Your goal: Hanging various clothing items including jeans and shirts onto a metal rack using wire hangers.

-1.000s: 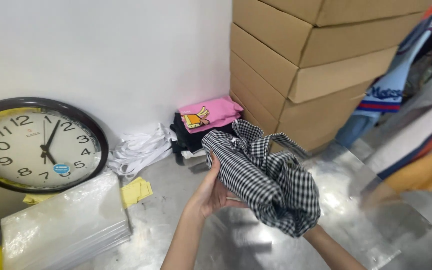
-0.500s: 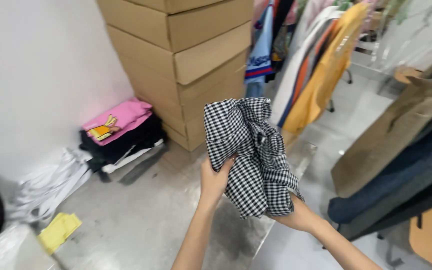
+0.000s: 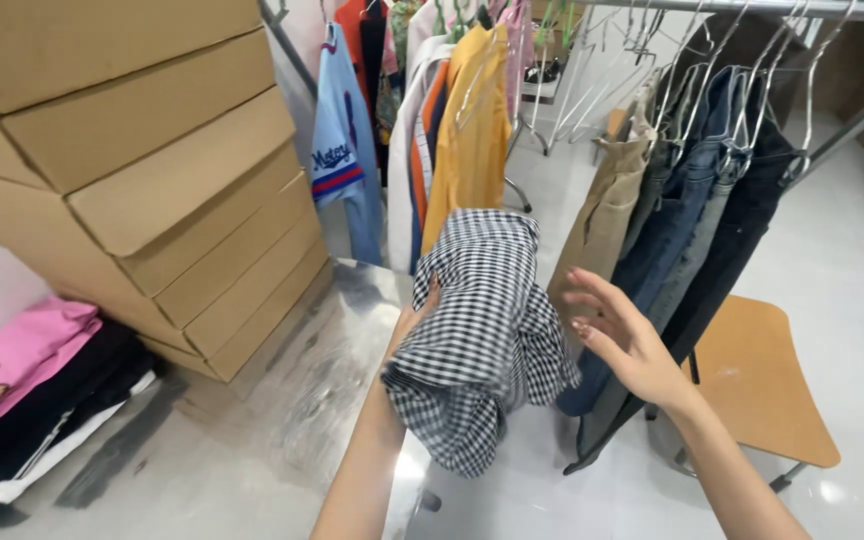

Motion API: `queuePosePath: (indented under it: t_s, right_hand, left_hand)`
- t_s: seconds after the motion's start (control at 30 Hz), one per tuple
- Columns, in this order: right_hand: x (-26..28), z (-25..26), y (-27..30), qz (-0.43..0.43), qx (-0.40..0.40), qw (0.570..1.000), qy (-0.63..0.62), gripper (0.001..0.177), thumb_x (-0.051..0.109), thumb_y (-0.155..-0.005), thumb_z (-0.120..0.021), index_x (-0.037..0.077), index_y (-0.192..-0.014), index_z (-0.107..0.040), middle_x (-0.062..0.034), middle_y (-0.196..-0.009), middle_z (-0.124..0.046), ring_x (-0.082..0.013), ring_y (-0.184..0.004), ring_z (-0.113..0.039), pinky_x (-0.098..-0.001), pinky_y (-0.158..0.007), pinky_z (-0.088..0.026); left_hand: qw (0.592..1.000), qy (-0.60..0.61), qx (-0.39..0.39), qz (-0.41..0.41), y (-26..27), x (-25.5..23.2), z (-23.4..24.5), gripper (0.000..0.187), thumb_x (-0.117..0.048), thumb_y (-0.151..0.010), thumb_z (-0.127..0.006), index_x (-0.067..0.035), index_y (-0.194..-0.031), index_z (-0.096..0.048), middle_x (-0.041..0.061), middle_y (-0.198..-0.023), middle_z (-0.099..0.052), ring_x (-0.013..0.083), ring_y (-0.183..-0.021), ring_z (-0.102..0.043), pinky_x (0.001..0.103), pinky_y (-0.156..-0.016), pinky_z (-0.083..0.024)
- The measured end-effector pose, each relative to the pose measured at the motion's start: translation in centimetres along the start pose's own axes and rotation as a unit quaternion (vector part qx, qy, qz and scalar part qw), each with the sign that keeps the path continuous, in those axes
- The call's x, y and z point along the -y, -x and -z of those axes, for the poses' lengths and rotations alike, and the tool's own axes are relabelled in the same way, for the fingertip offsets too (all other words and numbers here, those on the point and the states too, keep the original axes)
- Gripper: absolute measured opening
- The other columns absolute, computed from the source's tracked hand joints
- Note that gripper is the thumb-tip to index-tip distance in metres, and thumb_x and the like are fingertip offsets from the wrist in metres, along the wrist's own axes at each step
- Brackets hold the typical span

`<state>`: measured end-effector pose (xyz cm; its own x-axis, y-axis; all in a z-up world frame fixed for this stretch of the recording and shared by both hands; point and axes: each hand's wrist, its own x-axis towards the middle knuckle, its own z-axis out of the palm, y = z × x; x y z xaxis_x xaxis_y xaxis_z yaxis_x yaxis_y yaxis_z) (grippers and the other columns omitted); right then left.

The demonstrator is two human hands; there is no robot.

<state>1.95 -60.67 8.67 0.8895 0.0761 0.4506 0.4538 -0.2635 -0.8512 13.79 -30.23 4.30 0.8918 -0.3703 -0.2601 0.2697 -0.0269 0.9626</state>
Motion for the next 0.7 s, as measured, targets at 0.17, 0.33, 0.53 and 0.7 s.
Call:
queuePosePath:
  t_s: [0.17,0.33,0.53,0.7]
  right_hand:
    - [-0.7,4.0,-2.5,0.084,-0.005,0.959,0.27,0.092,0.015,-0.087,-0.082,0.014,-0.168,-0.038,-0.0266,-0.181,-0.002,-0.0537,-0.161,-0.001,-0.0694,-0.126,-0.008]
    - [-2.6,8.8,-5.0,0.097,0.066,0.942,0.314,0.065,0.004,-0.075,-0.074,0.025,-0.136,-0.076,-0.0176,-0.181,-0.023,-0.0525,-0.165,0.001,-0.0759,-0.124,0.001]
    - [-6.2,15.1,-6.2,0.009,-0.031,0.989,0.146,0.018,0.007,-0.096,-0.075,0.012,-0.114,-0.077,-0.0068,-0.097,-0.082,-0.019,-0.099,-0.074,-0.0416,-0.094,-0.058]
    - [-11.6,19.1,-10.4,-0.374,-0.002,0.912,-0.166,0.068,-0.008,-0.092,-0.039,-0.013,-0.161,-0.045,-0.0422,-0.155,-0.056,-0.0549,-0.142,-0.055,-0.0534,-0.124,-0.039]
  left_hand:
    - [0.999,-0.026,0.039,-0.026,-3.8,-0.9,-4.3,0.068,-0.04,-0.111,-0.051,-0.001,-0.165,-0.042,0.024,-0.15,-0.055,0.0393,-0.141,-0.052,0.047,-0.123,-0.037]
    - [0.994,-0.053,0.079,-0.053,-6.8,-1.4,-8.3,0.076,-0.054,-0.109,-0.047,-0.005,-0.167,-0.042,0.025,-0.16,-0.046,0.0397,-0.15,-0.043,0.051,-0.127,-0.028]
    - [0.982,-0.094,0.138,-0.086,-10.4,-1.9,-11.0,0.088,-0.073,-0.107,-0.041,-0.011,-0.169,-0.041,0.025,-0.174,-0.033,0.04,-0.162,-0.03,0.057,-0.134,-0.016]
    - [0.893,-0.109,0.202,-0.388,-9.0,-6.3,-13.2,0.16,-0.035,-0.063,-0.104,-0.022,-0.176,0.009,0.021,-0.18,-0.02,0.0393,-0.164,-0.016,0.053,-0.132,-0.016]
